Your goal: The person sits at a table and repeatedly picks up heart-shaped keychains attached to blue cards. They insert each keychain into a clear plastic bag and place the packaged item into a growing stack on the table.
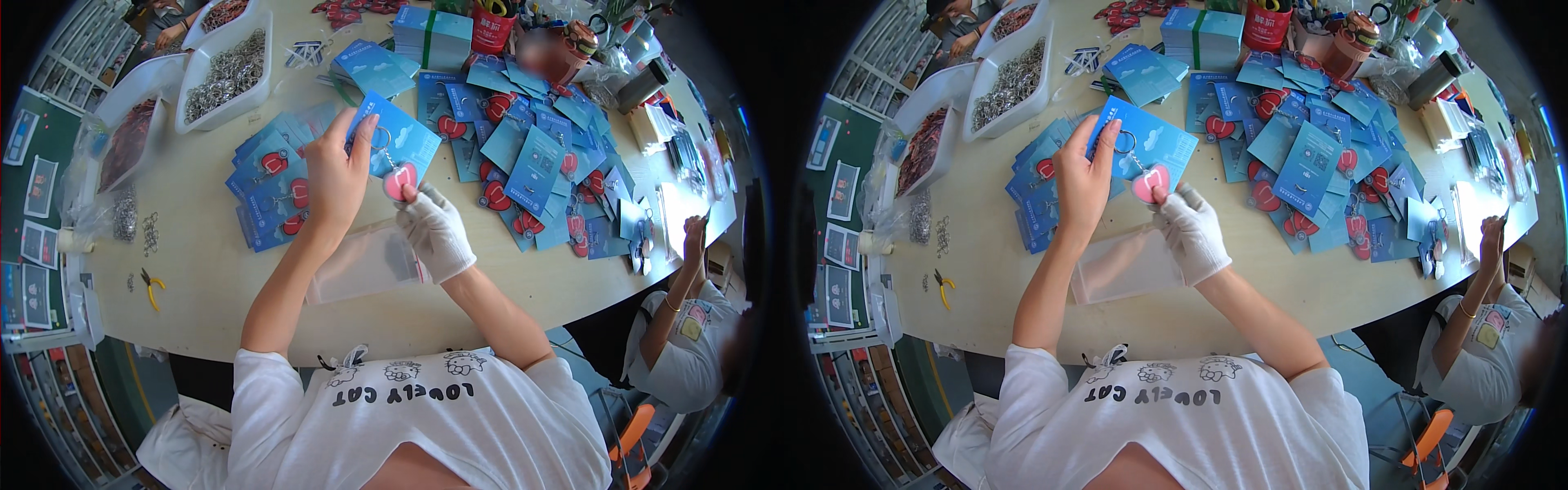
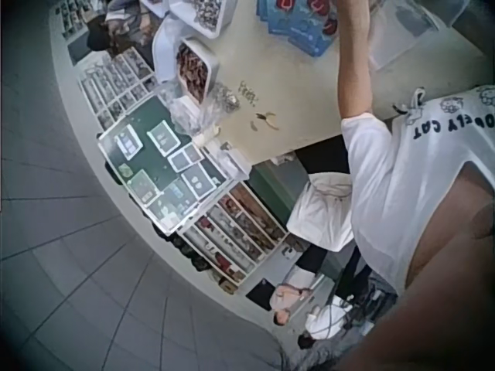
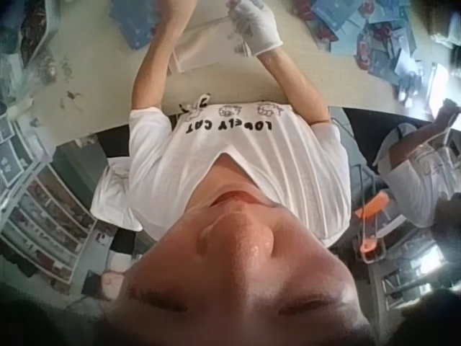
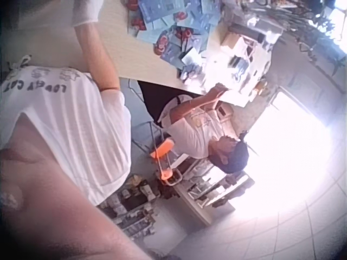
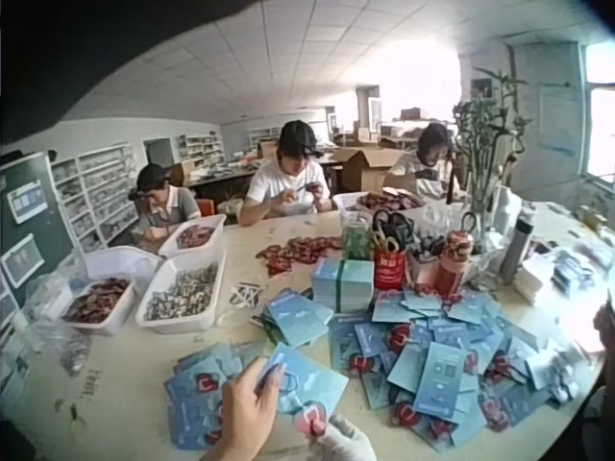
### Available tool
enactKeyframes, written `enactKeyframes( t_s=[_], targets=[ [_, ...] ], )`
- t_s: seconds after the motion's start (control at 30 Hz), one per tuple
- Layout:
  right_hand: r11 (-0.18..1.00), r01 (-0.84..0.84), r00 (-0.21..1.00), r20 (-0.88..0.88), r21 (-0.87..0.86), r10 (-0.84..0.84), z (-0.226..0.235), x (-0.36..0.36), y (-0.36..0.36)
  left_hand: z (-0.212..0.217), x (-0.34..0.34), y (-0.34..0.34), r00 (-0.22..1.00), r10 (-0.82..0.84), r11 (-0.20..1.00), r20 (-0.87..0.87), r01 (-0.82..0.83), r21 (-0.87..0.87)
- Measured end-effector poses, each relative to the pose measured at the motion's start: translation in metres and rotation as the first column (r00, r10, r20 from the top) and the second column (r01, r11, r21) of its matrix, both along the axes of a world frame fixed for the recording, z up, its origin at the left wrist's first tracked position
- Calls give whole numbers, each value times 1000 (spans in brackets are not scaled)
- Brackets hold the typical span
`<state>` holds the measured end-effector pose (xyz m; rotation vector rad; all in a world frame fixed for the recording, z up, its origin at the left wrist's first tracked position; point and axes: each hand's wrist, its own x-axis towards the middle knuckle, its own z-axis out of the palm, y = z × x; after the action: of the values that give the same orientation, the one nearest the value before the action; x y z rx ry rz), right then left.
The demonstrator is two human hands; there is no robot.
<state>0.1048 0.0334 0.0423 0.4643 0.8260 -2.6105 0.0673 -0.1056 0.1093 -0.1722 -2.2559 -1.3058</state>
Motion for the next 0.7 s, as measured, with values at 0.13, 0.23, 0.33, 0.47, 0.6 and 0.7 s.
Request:
enactKeyframes(
  t_s=[0.13, 0.23, 0.33, 0.47, 0.6, 0.7],
  targets=[
    [933, 73, 981, -195, 351, -3, 1, -2, 18, -10, 7, -2, 997, -68, 981, 40, 59, 187],
    [841, 121, 956, -291, 527, 45, 5, -6, 34, -6, 14, -6, 971, -142, 928, 192, 64, 367],
    [828, 301, 903, -421, 474, -87, -3, -8, 48, -24, 29, -12, 959, -224, 902, 172, 138, 409],
    [802, 364, 875, -468, 473, -121, -1, -13, 75, -62, 69, -45, 894, -239, 872, 379, 369, -321],
    [807, 282, 917, -393, 518, -69, -22, -17, 85, -76, 77, -47, 795, -246, 813, 555, 481, -329],
    [813, 263, 919, -391, 520, -47, -21, -13, 81, -77, 74, -48, 860, -231, 871, 455, 391, -298]
  ],
)
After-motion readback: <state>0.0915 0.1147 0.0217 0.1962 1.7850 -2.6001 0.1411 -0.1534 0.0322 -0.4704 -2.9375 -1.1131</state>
